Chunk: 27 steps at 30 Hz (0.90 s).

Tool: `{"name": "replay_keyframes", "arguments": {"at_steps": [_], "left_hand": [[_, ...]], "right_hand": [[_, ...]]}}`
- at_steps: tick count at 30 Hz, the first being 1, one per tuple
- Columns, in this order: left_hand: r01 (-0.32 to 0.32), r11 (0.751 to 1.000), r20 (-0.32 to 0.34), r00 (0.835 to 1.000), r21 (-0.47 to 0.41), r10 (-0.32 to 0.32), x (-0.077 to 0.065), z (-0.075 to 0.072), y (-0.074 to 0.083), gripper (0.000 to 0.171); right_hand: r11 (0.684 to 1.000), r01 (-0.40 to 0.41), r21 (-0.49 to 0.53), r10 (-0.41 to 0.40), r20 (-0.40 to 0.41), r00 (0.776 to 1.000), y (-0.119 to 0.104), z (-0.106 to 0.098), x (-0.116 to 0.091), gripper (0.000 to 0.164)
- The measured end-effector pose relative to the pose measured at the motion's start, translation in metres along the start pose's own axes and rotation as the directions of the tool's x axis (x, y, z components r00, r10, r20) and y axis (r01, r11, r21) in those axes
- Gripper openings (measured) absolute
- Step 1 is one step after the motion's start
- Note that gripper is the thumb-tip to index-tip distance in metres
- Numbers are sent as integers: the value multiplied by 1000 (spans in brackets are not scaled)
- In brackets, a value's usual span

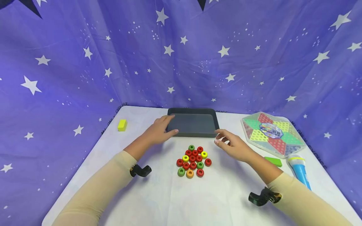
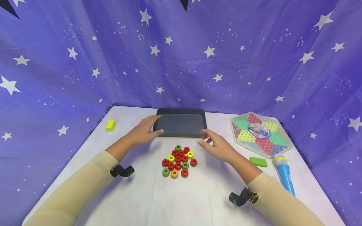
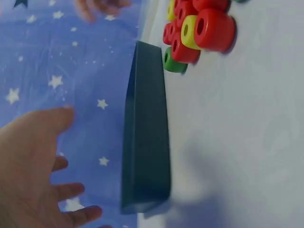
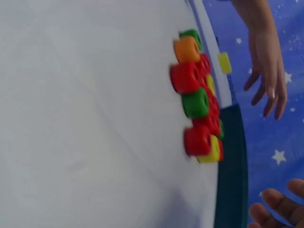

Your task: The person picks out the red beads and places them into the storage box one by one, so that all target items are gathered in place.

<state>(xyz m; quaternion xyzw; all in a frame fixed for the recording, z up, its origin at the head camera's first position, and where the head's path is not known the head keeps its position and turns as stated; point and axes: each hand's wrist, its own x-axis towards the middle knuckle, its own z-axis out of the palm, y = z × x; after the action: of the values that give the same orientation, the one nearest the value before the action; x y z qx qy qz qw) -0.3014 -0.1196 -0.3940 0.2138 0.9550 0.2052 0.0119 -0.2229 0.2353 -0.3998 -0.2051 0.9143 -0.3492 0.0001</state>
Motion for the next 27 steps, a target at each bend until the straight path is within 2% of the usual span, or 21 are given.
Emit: {"name": "replay_keyframes", "arguments": {"at_steps": [3,5,8,12,17,22,27], "left_hand": [[90,981,-12,996,-171,-93,8,6,-11,80],[144,954,-29,987,-262,-157,14,11,-19,76],[207,905,-33,971,-373,-236,23,20,-30,69],[258,866,-21,955,-429,-295,30,32,-38,63],[259,845,-74,941,-467,-329,31,39,-41,60],[250,827,-106,932,-503,-346,30,46,-45,57],[235,818,-116,932,-524,-343,34,49,-41,57]], "right_hand": [[1000,-8,19,7,27,1000,1,15,-8,37],[1000,-8,-4,8,47,999,2,27,-13,30],[996,-22,-82,27,61,998,6,45,-20,28],[984,-39,-175,47,45,998,7,64,-26,31],[971,10,-239,-3,28,1000,2,76,-22,29],[958,68,-278,-63,25,998,1,73,-20,25],[974,82,-209,-74,49,996,-2,40,-12,26]]}}
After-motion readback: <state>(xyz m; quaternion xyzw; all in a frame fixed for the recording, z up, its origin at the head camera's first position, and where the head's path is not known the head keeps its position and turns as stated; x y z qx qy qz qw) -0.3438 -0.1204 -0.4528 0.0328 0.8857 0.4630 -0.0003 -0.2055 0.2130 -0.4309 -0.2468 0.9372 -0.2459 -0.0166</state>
